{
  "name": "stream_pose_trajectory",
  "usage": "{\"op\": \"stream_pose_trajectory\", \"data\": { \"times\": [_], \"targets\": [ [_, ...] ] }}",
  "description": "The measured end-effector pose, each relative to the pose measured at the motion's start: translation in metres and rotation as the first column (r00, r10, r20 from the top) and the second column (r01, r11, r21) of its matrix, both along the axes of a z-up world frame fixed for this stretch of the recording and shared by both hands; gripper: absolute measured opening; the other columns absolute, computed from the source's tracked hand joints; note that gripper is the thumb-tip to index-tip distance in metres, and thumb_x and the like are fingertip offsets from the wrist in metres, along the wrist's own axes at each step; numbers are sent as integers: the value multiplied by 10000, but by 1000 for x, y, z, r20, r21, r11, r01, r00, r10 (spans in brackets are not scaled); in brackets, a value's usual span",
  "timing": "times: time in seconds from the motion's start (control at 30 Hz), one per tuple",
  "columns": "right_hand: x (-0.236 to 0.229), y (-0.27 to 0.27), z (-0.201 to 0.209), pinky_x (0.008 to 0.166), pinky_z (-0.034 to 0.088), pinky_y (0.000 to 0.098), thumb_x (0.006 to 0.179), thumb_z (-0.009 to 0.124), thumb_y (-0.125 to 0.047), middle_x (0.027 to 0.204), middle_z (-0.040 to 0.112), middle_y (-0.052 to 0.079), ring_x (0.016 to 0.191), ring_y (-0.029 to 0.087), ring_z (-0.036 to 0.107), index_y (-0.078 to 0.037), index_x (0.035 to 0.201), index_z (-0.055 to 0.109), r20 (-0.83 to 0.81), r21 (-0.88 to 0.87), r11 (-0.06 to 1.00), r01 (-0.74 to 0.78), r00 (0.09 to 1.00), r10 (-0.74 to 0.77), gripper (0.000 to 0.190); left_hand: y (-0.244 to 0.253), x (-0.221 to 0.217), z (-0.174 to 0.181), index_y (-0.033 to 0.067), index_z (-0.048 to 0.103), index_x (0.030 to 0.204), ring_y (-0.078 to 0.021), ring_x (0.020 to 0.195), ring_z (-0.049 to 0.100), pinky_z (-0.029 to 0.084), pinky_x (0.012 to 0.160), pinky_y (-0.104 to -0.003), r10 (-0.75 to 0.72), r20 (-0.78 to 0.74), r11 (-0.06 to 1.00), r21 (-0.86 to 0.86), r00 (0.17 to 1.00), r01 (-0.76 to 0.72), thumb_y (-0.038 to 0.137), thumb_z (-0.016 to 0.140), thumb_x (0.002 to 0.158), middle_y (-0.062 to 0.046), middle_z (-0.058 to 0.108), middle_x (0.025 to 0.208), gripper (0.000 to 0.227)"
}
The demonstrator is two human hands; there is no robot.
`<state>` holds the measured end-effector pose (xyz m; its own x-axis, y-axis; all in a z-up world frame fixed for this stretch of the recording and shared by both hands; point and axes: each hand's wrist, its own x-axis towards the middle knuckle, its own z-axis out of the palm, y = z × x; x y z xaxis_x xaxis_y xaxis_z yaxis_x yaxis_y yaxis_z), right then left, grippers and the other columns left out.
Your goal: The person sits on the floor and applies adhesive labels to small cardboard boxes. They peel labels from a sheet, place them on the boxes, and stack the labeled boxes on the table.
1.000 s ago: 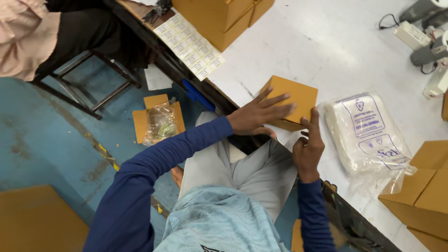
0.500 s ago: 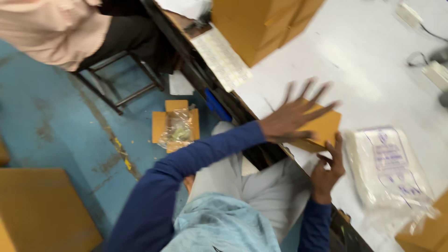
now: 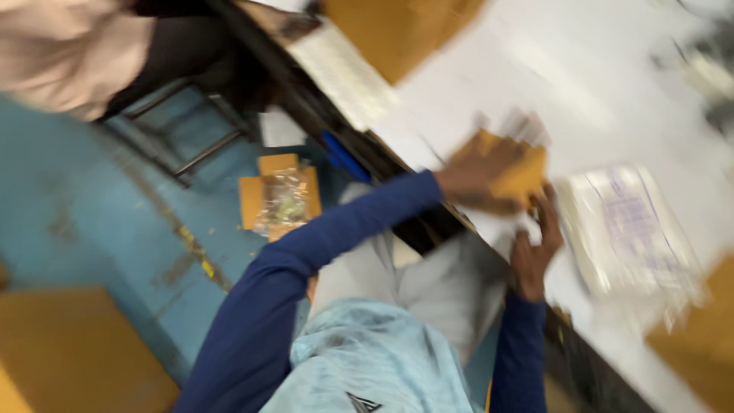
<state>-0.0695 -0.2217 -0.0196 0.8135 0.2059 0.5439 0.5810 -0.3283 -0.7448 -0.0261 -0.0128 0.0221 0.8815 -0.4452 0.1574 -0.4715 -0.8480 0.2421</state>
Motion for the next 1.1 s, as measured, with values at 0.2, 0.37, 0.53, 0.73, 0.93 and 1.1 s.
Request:
{"op": "stream_pose_trajectory", "data": {
  "times": [0.2, 0.37, 0.53, 0.73, 0.93, 1.1],
  "targets": [
    [25, -26, 48, 1229, 445, 439, 894, 604, -15, 1598, 557, 163, 1530, 339, 491, -69, 1373, 658, -2, -142, 985, 99, 995, -101, 485, 55, 32, -64, 75, -33, 1672, -341, 1627, -81, -46, 1268, -589, 0, -35, 597, -801, 999, -28, 557, 819, 859, -225, -22, 1754, 1272],
    [78, 5, 70, 1232, 274, 494, 812, 839, -385, 1633, 356, 229, 1547, 361, 263, -91, 1452, 521, -150, -235, 954, -185, 977, 153, 773, 54, 18, -89, 74, 71, 1674, -328, 1548, 280, 270, 1250, -428, -241, -255, 362, -919, 936, -157, 345, 921, 760, -218, 274, 1680, 1277],
    [95, 20, 48, 1249, 171, 573, 707, 869, -490, 1653, 284, 210, 1563, 437, 110, -153, 1495, 489, -221, -524, 797, -299, 952, 211, 938, 43, 4, -87, 83, 62, 1668, -298, 1443, 430, 348, 1204, -413, -233, -284, 298, -931, 930, -210, 326, 918, 746, -193, 412, 1579, 1282],
    [93, 17, 45, 1221, 214, 586, 697, 843, -556, 1716, 189, 180, 1560, 492, 68, -239, 1548, 461, -247, -559, 774, -298, 951, 188, 985, 42, -5, -67, 90, 54, 1678, -305, 1524, 336, 275, 1244, -405, -218, -275, 299, -932, 937, -204, 263, 897, 787, -202, 313, 1653, 1239],
    [84, 31, 70, 1206, 244, 610, 536, 959, -497, 1591, 332, 107, 1514, 456, 132, -238, 1471, 479, -333, -531, 808, -254, 940, 77, 1082, 35, 3, -66, 121, 45, 1672, -312, 1501, 352, 290, 1224, -405, -293, -333, 215, -937, 896, -277, 244, 872, 777, -206, 305, 1645, 1225],
    [71, 53, 87, 1071, 428, 643, 481, 927, -352, 1537, 405, 28, 1479, 432, 232, -281, 1454, 411, -486, -642, 739, -204, 854, -186, 1104, 41, -4, -73, 197, -118, 1669, -272, 1574, 216, 231, 1248, -374, -415, -374, 190, -927, 829, -322, 219, 831, 836, -144, 100, 1741, 1263]
  ]
}}
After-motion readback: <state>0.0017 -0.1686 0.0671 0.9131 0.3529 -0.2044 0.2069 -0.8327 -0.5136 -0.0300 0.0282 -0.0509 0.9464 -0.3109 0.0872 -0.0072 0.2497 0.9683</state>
